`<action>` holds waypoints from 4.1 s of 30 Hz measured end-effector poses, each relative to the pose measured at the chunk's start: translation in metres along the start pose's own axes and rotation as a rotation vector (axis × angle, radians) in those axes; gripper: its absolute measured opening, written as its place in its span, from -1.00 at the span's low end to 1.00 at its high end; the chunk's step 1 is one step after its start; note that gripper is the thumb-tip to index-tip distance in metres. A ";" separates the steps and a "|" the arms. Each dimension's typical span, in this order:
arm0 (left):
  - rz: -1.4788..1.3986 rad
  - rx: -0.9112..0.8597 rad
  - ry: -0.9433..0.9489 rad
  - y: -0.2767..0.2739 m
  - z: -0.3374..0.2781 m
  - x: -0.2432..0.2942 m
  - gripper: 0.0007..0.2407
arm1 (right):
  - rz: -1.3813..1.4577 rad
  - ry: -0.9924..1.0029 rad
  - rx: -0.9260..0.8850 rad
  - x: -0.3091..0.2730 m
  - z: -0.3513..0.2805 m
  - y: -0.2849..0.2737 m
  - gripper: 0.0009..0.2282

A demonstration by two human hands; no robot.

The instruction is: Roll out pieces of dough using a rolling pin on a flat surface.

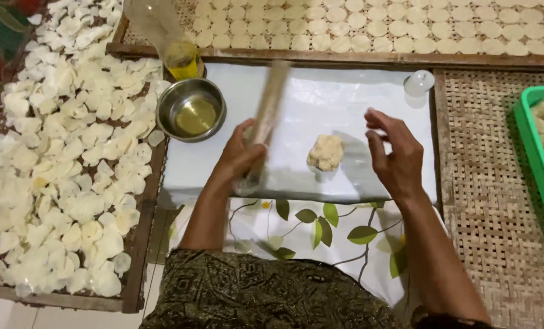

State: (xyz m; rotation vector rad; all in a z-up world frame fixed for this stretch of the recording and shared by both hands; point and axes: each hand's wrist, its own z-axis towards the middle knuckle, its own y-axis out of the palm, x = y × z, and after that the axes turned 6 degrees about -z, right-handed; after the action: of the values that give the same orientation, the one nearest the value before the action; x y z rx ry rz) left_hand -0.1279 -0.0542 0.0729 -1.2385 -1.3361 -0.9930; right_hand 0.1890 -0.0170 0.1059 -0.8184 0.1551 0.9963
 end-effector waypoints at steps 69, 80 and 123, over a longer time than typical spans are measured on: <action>1.333 -0.125 1.198 0.062 0.126 -0.076 -0.52 | -0.712 -0.300 -0.594 0.110 -0.010 0.045 -0.48; 1.323 0.166 1.208 0.072 0.121 -0.078 -0.75 | -0.695 -0.232 -0.384 0.112 0.000 0.067 -0.54; 1.060 0.180 1.054 0.070 0.227 -0.002 -0.83 | -0.334 0.109 -0.475 0.158 0.121 0.103 -0.66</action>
State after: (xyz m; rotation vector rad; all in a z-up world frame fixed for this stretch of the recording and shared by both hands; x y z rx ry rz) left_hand -0.0904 0.1773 0.0343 -0.8413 0.1094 -0.5352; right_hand 0.1666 0.2014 0.0601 -1.2863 -0.1302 0.6765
